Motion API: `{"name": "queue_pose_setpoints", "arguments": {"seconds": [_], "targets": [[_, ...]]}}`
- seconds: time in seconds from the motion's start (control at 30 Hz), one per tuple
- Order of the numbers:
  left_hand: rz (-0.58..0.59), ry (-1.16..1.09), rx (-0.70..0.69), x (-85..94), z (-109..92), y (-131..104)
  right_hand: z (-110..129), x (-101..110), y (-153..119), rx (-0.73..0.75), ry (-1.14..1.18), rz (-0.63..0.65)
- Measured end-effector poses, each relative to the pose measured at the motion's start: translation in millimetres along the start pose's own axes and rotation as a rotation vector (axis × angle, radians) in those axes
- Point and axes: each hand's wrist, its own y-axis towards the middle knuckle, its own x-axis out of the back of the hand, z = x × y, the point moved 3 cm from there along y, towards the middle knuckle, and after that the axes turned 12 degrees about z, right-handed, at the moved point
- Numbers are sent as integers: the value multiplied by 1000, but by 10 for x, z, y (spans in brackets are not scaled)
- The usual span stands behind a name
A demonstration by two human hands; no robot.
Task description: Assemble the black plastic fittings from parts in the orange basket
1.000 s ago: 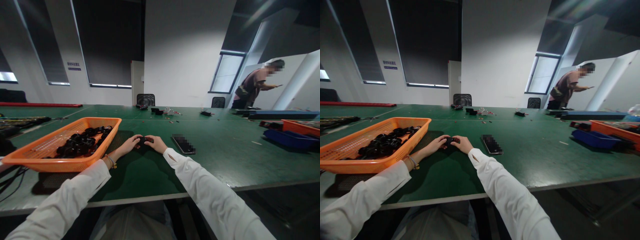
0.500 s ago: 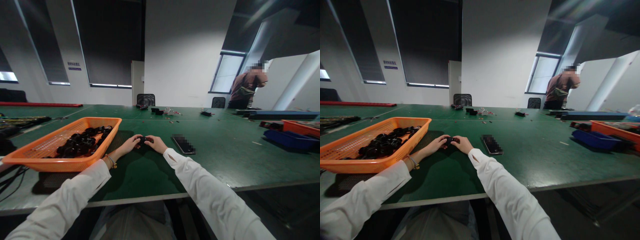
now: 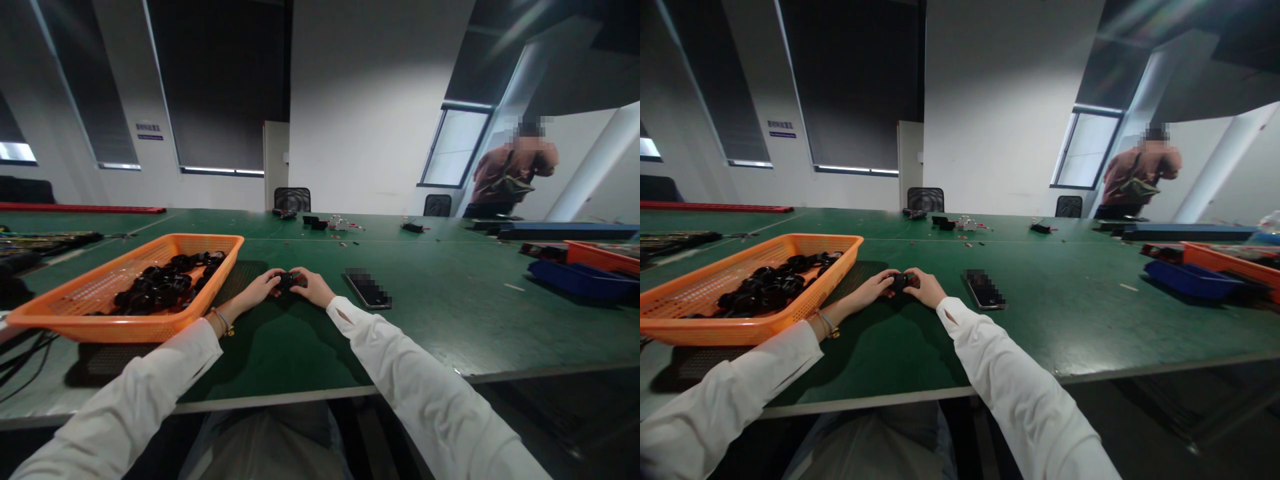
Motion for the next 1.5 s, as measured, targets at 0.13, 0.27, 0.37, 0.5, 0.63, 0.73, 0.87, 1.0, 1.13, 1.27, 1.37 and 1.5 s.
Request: {"name": "queue_pose_setpoints", "arguments": {"seconds": [0.13,0.27,0.37,0.5,0.63,0.73,0.87,1.0,1.13,1.27,1.37,1.5], "targets": [[4,-2,-12,10,13,6,1,4,2,-15,-29,0],[10,-12,-18,18,23,8,-2,6,7,-27,-50,-9],[6,-11,-16,19,23,5,-7,4,12,-36,-59,-3],[-2,-6,-15,15,13,-2,-4,7,12,-47,-54,0],[0,0,-16,14,8,-4,4,11,10,-63,-61,-1],[3,1,-18,15,12,-1,-1,10,11,-79,-70,-1],[15,3,-23,16,28,4,-16,2,19,-88,-70,-1],[25,5,-40,26,52,16,-26,-1,22,-87,-71,-1],[28,9,-49,36,64,24,-20,4,18,-88,-96,-12],[25,16,-34,28,46,14,-5,3,16,-98,-103,-6],[23,16,-21,13,23,-3,0,-2,17,-97,-95,4],[32,18,-28,2,6,-19,-16,-19,23,-87,-38,42]]}}
